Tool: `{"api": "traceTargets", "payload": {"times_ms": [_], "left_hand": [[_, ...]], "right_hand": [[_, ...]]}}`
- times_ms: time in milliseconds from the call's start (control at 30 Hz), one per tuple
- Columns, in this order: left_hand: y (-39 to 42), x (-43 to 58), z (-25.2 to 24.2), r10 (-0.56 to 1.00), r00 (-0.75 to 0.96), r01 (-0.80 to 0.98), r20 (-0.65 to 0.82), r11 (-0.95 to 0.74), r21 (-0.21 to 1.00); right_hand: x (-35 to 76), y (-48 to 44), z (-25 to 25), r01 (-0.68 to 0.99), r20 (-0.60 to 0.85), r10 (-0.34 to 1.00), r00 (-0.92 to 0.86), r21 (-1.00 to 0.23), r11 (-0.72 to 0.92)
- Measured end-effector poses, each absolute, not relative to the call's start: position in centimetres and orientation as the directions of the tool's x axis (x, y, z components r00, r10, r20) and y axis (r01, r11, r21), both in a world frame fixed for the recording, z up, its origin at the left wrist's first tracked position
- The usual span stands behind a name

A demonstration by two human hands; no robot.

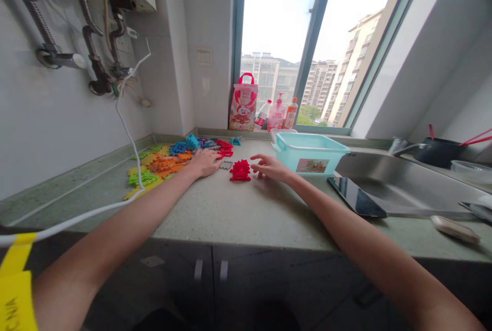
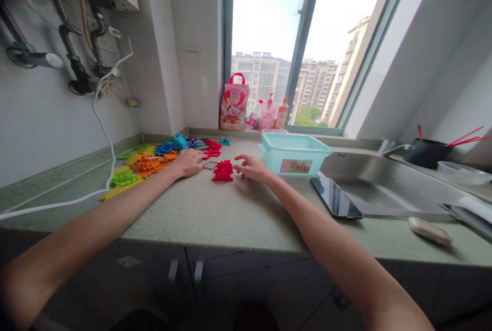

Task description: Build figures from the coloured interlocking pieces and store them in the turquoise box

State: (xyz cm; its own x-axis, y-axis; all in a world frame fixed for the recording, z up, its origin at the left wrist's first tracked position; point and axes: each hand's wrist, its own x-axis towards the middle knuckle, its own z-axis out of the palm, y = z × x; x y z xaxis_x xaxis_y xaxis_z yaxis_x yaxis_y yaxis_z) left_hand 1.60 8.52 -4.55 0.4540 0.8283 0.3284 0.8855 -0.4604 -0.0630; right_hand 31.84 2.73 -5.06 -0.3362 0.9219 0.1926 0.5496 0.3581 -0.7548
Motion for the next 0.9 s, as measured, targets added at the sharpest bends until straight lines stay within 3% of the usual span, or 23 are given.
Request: {"api": "traceTargets", "payload": {"times_ms": [267, 500, 633, 767, 900], "left_hand": [[9.1, 1.3, -4.5, 0.875, 0.370, 0.924, 0.311, -0.383, -0.021], [8.9, 1.0, -4.0, 0.883, 0.358, 0.927, 0.303, -0.376, 0.001], [8.8, 1.1, -4.3, 0.842, 0.447, 0.884, 0.302, -0.468, -0.002], [8.8, 1.4, -4.4, 0.754, 0.582, 0.774, 0.306, -0.628, 0.076], [8.5, 1.7, -4.3, 0.695, 0.625, 0.711, 0.356, -0.695, 0.108]], "right_hand": [[32.9, 4.8, -7.1, 0.703, 0.362, 0.876, -0.319, -0.530, 0.475], [32.7, 5.5, -7.9, 0.721, 0.406, 0.850, -0.336, -0.471, 0.509], [32.8, 5.6, -8.0, 0.720, 0.392, 0.856, -0.336, -0.479, 0.502], [32.8, 5.5, -8.0, 0.730, 0.387, 0.861, -0.329, -0.474, 0.492], [32.2, 5.8, -7.9, 0.782, 0.418, 0.855, -0.309, -0.400, 0.478]]}}
